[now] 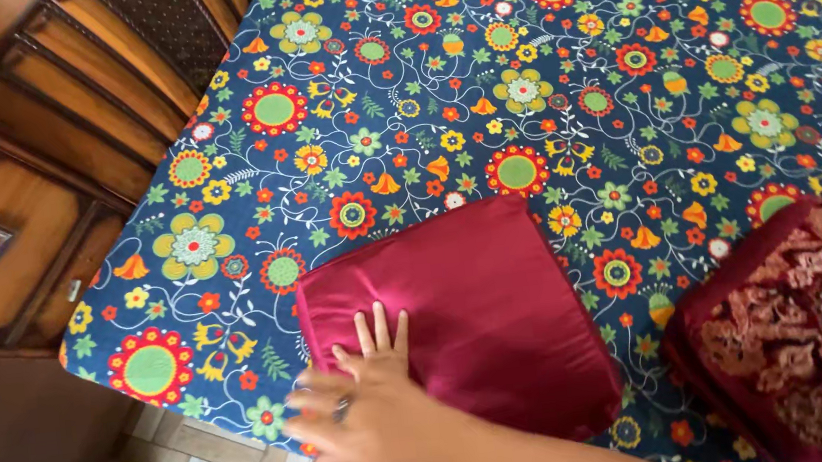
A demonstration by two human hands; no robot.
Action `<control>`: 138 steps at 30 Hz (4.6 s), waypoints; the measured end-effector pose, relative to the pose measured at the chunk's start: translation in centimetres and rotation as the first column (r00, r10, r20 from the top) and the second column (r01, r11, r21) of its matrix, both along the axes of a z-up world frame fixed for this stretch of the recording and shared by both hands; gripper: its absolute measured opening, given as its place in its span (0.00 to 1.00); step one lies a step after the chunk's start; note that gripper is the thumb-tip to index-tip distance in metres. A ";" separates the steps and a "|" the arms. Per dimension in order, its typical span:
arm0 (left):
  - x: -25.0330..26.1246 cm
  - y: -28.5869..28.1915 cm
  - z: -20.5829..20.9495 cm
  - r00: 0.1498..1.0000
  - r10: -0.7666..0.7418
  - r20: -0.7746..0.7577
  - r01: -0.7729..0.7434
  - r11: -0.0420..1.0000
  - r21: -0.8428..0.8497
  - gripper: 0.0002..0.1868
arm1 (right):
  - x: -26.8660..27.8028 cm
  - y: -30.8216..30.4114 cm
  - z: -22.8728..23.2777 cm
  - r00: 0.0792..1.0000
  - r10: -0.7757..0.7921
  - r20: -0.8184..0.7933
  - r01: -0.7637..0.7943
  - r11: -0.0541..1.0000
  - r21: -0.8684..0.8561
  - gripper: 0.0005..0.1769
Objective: The person folds a pink pillowcase and places it on the bed, then folds a pink and white patterned blanket and places it on the bed. The person also handles a stack of folded clothes and places them on the bed.
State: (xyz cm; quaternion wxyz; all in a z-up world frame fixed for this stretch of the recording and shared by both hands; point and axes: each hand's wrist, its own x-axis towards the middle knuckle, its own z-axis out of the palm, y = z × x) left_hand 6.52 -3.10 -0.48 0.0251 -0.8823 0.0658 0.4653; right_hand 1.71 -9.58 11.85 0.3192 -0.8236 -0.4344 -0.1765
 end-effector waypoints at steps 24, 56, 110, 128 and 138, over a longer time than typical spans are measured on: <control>4.0 0.0 -4.9 0.992 0.097 -0.082 -0.093 0.994 0.050 0.95 | 5.7 -8.5 -15.0 0.961 -0.140 -0.240 0.044 0.930 -0.366 0.42; -20.4 29.8 -13.3 0.506 0.846 0.170 -0.448 0.425 -0.787 0.26 | -10.4 -3.2 -13.1 0.663 -0.744 -0.077 0.684 0.645 -0.341 0.49; -18.2 12.7 -1.4 0.285 0.958 0.033 -0.411 0.154 -0.898 0.31 | -0.4 0.1 -15.5 0.845 0.061 -0.531 -0.417 0.696 -0.584 0.48; -18.5 28.2 3.2 0.274 0.962 -0.007 -0.386 0.103 -0.917 0.27 | 9.3 8.6 -14.6 0.602 -0.756 -0.257 0.311 0.519 -0.797 0.19; -15.1 36.8 2.5 0.279 0.958 0.059 -0.345 0.157 -0.925 0.24 | 7.0 13.7 -9.5 0.829 -0.557 -0.048 0.530 0.811 -0.246 0.18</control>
